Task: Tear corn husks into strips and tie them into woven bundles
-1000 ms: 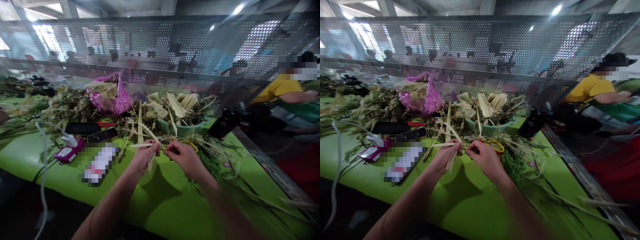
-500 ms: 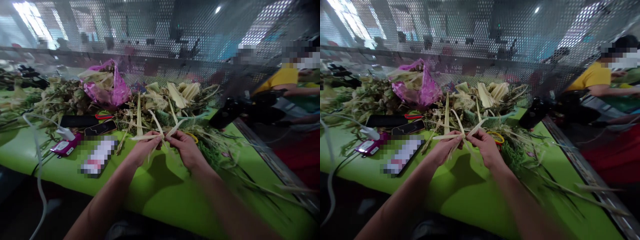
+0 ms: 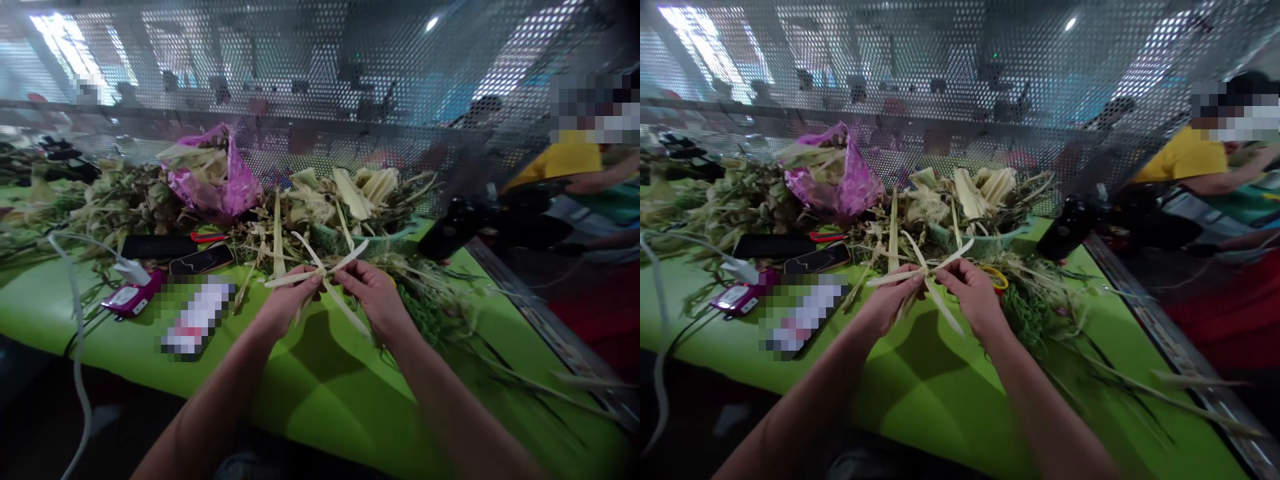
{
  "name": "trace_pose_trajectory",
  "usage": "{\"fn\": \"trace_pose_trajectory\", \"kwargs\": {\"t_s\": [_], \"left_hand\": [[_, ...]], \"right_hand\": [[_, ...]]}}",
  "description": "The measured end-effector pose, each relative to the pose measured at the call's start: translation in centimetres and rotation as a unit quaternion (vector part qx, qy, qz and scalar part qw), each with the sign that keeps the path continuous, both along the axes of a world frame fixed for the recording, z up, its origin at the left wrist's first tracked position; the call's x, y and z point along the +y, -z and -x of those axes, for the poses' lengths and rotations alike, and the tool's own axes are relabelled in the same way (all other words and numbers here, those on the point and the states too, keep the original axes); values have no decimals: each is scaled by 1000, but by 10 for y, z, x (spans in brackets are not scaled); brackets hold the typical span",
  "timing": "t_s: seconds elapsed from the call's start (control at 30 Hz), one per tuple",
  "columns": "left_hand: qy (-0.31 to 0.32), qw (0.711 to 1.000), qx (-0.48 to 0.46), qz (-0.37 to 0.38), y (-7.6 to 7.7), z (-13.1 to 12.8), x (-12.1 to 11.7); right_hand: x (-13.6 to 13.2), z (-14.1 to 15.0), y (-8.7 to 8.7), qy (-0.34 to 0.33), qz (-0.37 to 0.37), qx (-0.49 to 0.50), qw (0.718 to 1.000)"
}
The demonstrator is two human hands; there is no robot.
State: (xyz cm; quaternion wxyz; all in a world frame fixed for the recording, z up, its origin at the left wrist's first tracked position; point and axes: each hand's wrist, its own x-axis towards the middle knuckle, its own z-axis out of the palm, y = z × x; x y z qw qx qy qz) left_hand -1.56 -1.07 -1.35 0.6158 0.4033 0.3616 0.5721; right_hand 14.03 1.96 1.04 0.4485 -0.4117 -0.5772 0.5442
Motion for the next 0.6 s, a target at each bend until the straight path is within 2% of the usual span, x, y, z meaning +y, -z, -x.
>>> {"fn": "trace_pose_trajectory", "kwargs": {"t_s": [0.33,0.6], "left_hand": [[-3,999,-40,26,0,-5,-2],[-2,990,-133,34,4,-7,1]], "right_hand": [[-9,9,-1,-15,121,90,988],[-11,17,4,-15,151,57,987]]}}
